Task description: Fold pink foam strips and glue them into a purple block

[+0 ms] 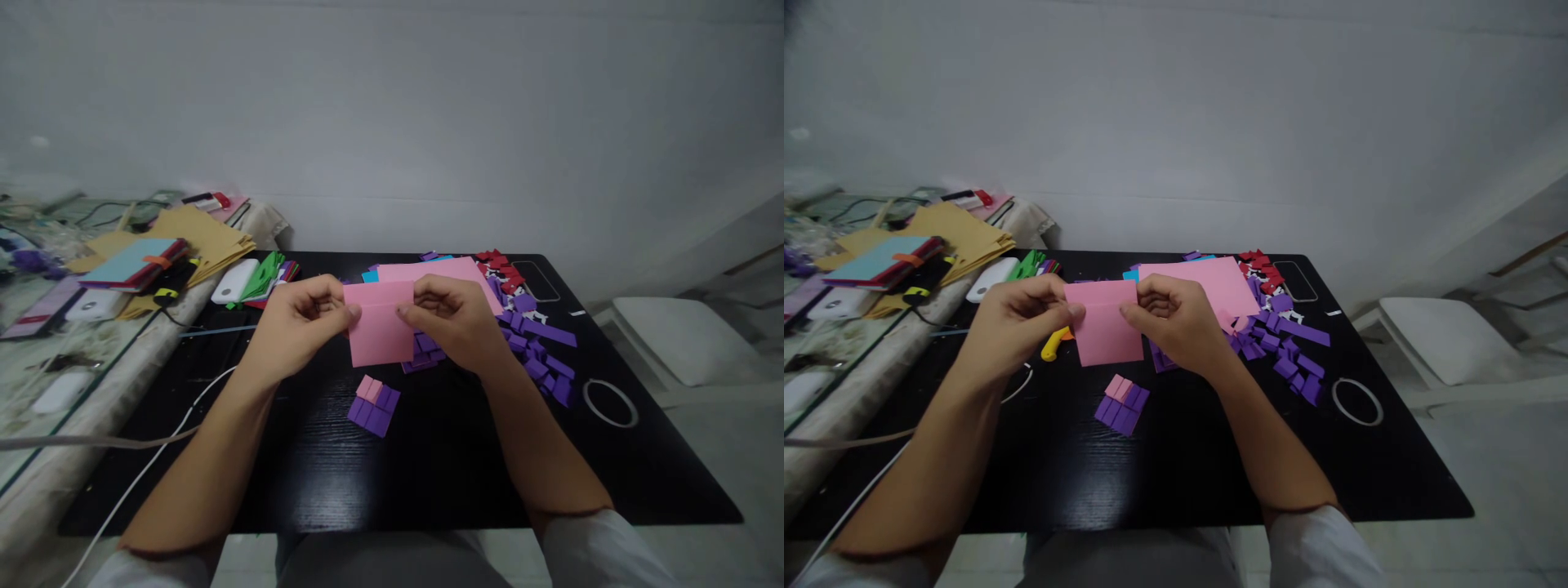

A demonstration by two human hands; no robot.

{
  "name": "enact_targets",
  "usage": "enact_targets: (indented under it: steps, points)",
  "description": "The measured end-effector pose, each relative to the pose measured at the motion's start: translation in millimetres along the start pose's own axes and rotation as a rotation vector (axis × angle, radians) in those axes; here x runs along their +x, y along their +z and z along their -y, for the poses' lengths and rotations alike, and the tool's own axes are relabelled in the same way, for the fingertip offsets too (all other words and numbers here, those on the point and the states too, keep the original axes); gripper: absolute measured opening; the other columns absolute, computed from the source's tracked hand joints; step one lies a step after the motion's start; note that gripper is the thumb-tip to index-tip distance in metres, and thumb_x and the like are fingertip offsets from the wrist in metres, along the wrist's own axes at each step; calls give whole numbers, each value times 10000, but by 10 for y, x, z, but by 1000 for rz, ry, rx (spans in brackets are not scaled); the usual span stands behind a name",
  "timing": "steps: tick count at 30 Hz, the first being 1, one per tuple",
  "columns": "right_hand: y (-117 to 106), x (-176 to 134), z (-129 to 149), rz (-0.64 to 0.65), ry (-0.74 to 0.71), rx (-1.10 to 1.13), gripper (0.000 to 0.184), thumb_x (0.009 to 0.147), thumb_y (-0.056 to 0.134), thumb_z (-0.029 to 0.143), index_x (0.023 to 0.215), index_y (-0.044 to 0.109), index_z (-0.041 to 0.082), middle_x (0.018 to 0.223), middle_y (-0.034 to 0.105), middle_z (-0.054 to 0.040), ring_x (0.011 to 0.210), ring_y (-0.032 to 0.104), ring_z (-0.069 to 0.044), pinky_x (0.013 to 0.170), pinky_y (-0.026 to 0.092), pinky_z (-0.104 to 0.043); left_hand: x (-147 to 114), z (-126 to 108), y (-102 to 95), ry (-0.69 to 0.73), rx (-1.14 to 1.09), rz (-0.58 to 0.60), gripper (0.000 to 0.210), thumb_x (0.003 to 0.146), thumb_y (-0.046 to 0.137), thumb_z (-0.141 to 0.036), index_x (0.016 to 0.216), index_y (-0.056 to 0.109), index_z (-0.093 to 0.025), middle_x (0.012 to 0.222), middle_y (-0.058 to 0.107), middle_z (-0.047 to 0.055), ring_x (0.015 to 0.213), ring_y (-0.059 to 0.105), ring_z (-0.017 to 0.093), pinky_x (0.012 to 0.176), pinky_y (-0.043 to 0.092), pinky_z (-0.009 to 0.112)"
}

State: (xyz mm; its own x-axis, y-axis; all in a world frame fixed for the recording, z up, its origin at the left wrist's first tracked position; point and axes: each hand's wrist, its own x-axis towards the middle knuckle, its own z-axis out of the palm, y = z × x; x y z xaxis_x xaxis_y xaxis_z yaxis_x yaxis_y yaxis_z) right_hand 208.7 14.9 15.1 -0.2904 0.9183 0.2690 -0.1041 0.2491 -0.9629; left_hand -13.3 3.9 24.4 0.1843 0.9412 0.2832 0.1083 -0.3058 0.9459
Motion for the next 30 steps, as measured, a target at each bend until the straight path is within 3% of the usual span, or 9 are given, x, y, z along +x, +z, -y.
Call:
enact_targets:
  steps: [8, 13, 19, 21, 24, 27, 29, 30]
  points:
    - [49, -6, -33, 73, 71, 31, 232, 757, 864, 338, 827, 714, 176, 775, 698, -1, 693, 614, -132, 615, 498, -260, -4, -48, 60, -37, 43, 45, 169, 793, 763, -211, 661, 657, -197, 535, 579, -37, 453, 475, 91, 458, 404, 219]
    - [-51, 18, -19, 27, 50, -102, 174, 791, 789, 262, 710, 654, 187, 649, 627, 33, 603, 577, -110, 560, 469, -249, 6, -8, -3, -16, 57, 18, 167, 798, 768, -241, 678, 663, -190, 570, 622, -19, 498, 537, 106, 494, 418, 227]
    - [-168, 24, 33, -29, -33, -99, 66, 859, 719, 217, 836, 662, 196, 765, 697, -2, 726, 687, -138, 710, 583, -295, 26, 38, -52, -31, 37, -49, 203, 798, 780, -252, 664, 640, -189, 583, 651, -5, 529, 591, 121, 518, 431, 235]
    - [-164, -3, 38, -18, -99, -96, 153, 857, 723, 168, 969, 630, 218, 938, 704, -7, 823, 697, -132, 763, 584, -282, 27, 39, -46, -33, 23, -66, 196, 811, 779, -245, 672, 653, -186, 581, 651, -11, 531, 602, 115, 529, 438, 228]
    - [-143, -39, 25, 108, -143, -118, 414, 847, 734, 103, 1198, 583, 263, 1104, 670, -6, 916, 686, -120, 819, 575, -263, 26, 53, -42, -25, 7, -74, 187, 837, 778, -234, 692, 671, -183, 585, 654, -19, 536, 614, 103, 544, 442, 219]
    - [-119, -41, -4, 133, -175, -166, 368, 883, 732, 131, 1222, 650, 245, 1056, 680, -11, 917, 673, -118, 837, 569, -254, 22, 74, -29, -21, -39, -54, 155, 849, 794, -244, 749, 694, -181, 629, 674, -18, 560, 628, 100, 567, 462, 216]
    - [-103, -27, -21, 84, -183, -178, 268, 892, 742, 167, 1152, 706, 222, 1027, 705, -22, 913, 683, -128, 835, 578, -262, 17, 72, -3, -9, -95, -62, 137, 835, 823, -260, 895, 723, -189, 696, 702, -15, 602, 649, 106, 592, 493, 214]
    - [-96, -17, -27, 55, -180, -175, 239, 887, 755, 182, 1121, 721, 215, 1015, 719, -26, 915, 694, -134, 835, 585, -269, 13, 66, 13, 8, -124, -73, 229, 819, 843, -262, 1003, 720, -199, 736, 713, -14, 630, 663, 112, 610, 512, 214]
